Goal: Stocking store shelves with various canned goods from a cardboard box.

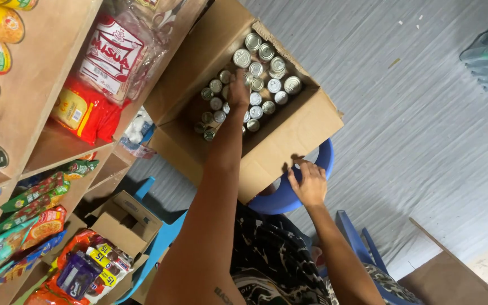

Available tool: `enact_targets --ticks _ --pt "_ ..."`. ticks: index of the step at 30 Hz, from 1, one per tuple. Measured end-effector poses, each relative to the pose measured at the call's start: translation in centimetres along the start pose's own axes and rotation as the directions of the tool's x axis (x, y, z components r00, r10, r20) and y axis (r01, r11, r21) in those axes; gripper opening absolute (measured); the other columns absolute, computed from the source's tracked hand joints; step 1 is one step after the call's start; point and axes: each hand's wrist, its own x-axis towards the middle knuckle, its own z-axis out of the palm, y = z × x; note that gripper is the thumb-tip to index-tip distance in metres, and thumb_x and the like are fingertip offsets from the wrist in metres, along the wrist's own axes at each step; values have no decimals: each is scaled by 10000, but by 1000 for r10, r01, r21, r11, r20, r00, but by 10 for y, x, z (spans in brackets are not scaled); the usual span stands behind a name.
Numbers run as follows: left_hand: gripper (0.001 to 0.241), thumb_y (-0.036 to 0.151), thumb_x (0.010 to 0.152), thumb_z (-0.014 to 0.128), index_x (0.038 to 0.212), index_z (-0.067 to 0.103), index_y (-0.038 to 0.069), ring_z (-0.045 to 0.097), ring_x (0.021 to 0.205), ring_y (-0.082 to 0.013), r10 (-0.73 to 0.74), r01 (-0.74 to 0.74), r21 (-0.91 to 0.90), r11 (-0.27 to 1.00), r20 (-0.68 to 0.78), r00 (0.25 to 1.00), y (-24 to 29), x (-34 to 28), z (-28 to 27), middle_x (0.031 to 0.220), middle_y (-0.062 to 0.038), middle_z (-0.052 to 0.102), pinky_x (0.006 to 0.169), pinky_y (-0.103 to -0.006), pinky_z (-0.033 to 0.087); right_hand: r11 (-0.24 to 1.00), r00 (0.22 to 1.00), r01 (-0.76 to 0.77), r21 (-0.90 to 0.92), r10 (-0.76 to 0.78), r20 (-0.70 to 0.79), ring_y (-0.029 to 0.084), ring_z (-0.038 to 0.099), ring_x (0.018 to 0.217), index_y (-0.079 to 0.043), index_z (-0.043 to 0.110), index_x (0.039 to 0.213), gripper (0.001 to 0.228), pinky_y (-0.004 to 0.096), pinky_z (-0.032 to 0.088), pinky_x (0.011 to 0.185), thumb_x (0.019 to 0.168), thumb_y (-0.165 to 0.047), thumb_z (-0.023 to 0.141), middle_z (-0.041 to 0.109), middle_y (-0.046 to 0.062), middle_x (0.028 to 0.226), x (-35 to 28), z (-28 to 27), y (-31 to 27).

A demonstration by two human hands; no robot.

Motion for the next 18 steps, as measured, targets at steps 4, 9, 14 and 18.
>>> enact_targets --ticks 4,9,14,18 --pt "648 1 839 814 1383 496 156 635 1188 -375 95 -176 -429 886 -202 975 -8 -30 -14 1343 -162 599 973 -455 538 999 998 9 50 -6 -58 281 674 967 -72 699 1073 308 427 475 918 916 -336 719 729 107 1058 3 -4 -4" --pt "585 -68 873 750 1368 462 50 587 1207 -210 163 -301 -914 273 -264 951 11 -121 -66 1313 -89 536 1011 -330 542 997 996 24 72 -17 -91 273 680 967 -89 701 1069 286 422 482 900 913 -328 720 732 96 1048 2 -8 -6" --pt "585 -46 881 729 1377 431 38 699 1063 -255 79 54 -997 59 58 995 53 -237 -170 1262 -155 632 879 -358 607 985 998 -33 171 40 -39 243 703 893 -102 708 1056 276 404 498 852 890 -319 746 743 89 1003 1 -17 -13" --pt "560 -15 908 685 1401 429 53 722 988 -236 34 94 -995 30 95 995 53 -283 -203 1203 -173 668 875 -370 626 894 990 -112 434 139 -29 178 714 850 -93 714 1048 206 307 536 782 923 -257 725 750 46 1074 8 -14 -15"
